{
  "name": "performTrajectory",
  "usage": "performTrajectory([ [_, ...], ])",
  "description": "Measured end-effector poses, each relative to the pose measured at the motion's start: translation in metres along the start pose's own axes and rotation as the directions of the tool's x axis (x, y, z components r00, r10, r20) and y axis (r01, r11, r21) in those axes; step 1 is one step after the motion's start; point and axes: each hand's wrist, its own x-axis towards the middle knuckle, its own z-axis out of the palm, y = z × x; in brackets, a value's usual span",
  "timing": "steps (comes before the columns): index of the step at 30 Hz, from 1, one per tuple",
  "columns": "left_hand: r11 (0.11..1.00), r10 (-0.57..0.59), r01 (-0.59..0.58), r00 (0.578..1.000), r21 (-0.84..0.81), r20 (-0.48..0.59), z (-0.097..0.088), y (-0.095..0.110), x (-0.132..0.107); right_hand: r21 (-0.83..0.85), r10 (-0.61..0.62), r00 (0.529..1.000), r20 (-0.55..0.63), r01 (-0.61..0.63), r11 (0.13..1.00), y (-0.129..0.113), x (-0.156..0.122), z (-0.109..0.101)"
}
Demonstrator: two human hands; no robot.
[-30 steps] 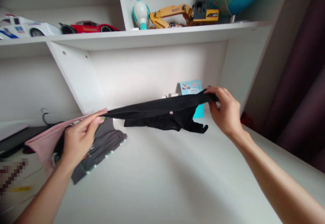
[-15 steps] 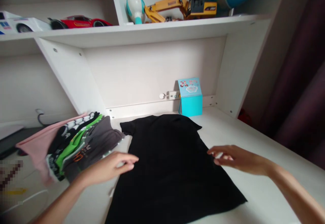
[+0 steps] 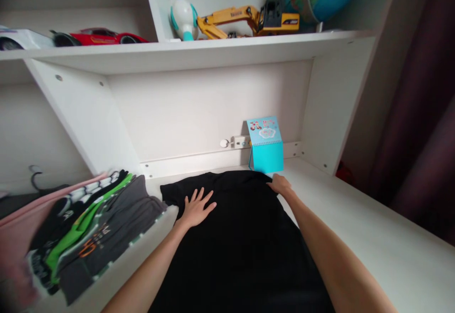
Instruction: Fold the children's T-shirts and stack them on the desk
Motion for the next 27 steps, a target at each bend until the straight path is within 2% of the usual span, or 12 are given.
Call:
performTrajectory([
  [3,1.000,-0.005,0.005,1.000,-0.005,0.023,-0.001,0.000,0.000,0.033,-0.126,0.992,0.007,0.126,0.992,-0.008,0.012,-0.011],
  [5,1.000,-0.006,0.006,0.999,-0.011,0.035,-0.001,0.002,0.000,0.063,-0.233,0.971,-0.061,0.236,0.970,-0.018,0.014,-0.024],
  [8,1.000,-0.013,0.014,0.999,-0.021,0.047,0.000,0.004,-0.001,0.092,-0.379,0.908,-0.179,0.399,0.912,-0.034,0.004,-0.040],
  [11,0.999,-0.024,0.025,0.998,-0.028,0.054,0.002,0.007,-0.003,0.092,-0.489,0.855,-0.172,0.509,0.856,-0.046,-0.011,-0.045],
  [14,0.999,-0.034,0.036,0.998,-0.037,0.056,0.002,0.010,-0.004,0.046,-0.455,0.868,-0.196,0.472,0.880,-0.048,-0.018,-0.050],
  [16,0.998,-0.041,0.044,0.997,-0.043,0.060,0.001,0.011,-0.005,0.019,-0.338,0.887,-0.313,0.362,0.932,-0.051,-0.018,-0.056],
  [18,0.997,-0.053,0.056,0.997,-0.044,0.065,0.000,0.012,-0.005,-0.003,-0.180,0.841,-0.510,0.208,0.978,-0.059,-0.021,-0.059],
  [20,0.997,-0.060,0.063,0.996,-0.041,0.070,-0.001,0.013,-0.006,-0.048,-0.143,0.777,-0.613,0.144,0.988,-0.074,-0.029,-0.052],
  [22,0.997,-0.062,0.064,0.996,-0.039,0.066,-0.001,0.013,-0.006,-0.120,-0.293,0.826,-0.482,0.269,0.956,-0.096,-0.042,-0.033],
  [24,0.997,-0.061,0.063,0.997,-0.036,0.055,0.001,0.014,-0.007,-0.115,-0.468,0.859,-0.206,0.454,0.883,-0.116,-0.055,-0.006],
  [25,0.997,-0.061,0.063,0.997,-0.033,0.052,0.002,0.015,-0.007,-0.093,-0.509,0.855,-0.099,0.501,0.860,-0.125,-0.059,0.009],
  [27,0.998,-0.062,0.064,0.996,-0.028,0.056,0.002,0.017,-0.008,-0.069,-0.509,0.861,0.004,0.508,0.858,-0.136,-0.062,0.035],
])
